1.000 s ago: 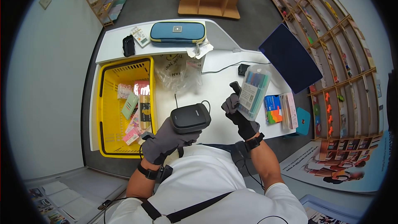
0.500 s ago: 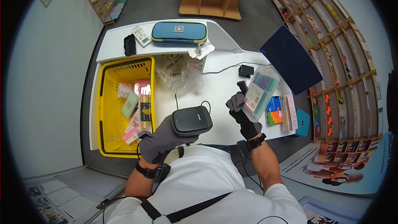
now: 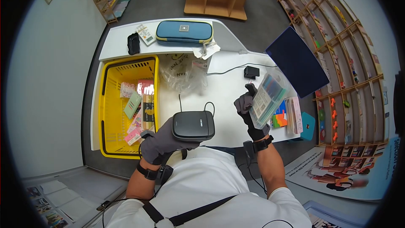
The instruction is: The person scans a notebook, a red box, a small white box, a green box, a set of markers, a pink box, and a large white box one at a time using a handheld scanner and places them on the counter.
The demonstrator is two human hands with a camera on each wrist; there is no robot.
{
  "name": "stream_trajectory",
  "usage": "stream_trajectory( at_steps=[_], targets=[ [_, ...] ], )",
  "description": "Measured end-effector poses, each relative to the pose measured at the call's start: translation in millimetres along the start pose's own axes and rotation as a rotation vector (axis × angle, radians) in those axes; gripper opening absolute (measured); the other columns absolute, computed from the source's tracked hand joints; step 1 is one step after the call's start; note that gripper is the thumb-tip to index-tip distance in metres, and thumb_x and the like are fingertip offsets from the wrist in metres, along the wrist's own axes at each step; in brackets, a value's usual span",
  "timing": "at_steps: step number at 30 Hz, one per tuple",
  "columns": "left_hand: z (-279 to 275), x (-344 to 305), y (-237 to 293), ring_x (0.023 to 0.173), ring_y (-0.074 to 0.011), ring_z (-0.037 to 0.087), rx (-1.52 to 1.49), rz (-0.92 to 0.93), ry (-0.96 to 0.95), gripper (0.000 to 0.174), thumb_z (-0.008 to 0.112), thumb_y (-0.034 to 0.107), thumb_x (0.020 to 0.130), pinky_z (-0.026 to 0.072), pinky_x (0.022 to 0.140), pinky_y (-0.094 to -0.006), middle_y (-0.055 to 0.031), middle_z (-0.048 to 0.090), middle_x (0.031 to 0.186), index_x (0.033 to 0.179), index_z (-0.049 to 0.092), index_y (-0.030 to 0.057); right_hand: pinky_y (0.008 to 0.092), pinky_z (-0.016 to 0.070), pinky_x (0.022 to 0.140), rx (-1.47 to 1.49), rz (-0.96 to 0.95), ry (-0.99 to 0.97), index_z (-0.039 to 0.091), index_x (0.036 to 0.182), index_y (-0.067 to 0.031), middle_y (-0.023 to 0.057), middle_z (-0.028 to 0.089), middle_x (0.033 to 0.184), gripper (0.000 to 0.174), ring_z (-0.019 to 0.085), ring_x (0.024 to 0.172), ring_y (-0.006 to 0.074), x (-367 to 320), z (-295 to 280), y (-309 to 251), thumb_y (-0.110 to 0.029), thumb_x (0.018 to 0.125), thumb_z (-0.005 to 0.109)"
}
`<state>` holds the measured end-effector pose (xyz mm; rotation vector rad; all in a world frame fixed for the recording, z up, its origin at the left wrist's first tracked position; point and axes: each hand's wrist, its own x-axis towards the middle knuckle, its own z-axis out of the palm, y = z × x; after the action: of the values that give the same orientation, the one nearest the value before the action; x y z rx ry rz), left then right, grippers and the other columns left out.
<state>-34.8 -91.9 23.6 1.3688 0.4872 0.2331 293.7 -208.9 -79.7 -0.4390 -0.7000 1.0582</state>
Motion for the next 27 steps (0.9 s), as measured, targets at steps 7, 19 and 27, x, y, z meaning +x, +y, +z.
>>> stream_trajectory(
  at_steps=[7,19,27],
  targets=[
    [3,-4,16,0.107,-0.0142,0.071,-0.215,-0.178,-0.005,0.076,0.097,0.003,0.071,0.0596,0.095,-0.0336,-0.0053,0.076,0.121,0.139,0.064,0.0015,0.0306,0.0374,0.051,-0.088,-0.025,0.027,0.056,0.146,0.0044,-0.0014,0.047,0.062,0.060,0.043,0.049,0.0134,-1,0,-2,-0.044,0.111,0.055],
    [1,1,4,0.100,-0.0115,0.071,0.129,0.258,0.086,0.059,0.094,0.006,0.076,0.0593,0.091,-0.0305,-0.0058,0.078,0.112,0.130,0.068,0.0015,0.0301,0.0355,0.051,0.057,0.057,0.093,0.056,0.146,0.0026,-0.0008,0.048,0.063,0.059,0.044,0.051,0.0127,-4,4,9,-0.044,0.110,0.056],
    [7,4,15,0.082,-0.0078,0.069,-0.080,0.063,0.264,0.039,0.087,0.012,0.087,0.0579,0.074,-0.0270,-0.0020,0.077,0.097,0.122,0.071,0.0029,0.0333,0.0438,0.060,0.082,0.463,0.171,0.053,0.151,-0.0011,0.0011,0.062,0.080,0.054,0.054,0.060,0.0148,-1,19,44,-0.041,0.114,0.051]
  ],
)
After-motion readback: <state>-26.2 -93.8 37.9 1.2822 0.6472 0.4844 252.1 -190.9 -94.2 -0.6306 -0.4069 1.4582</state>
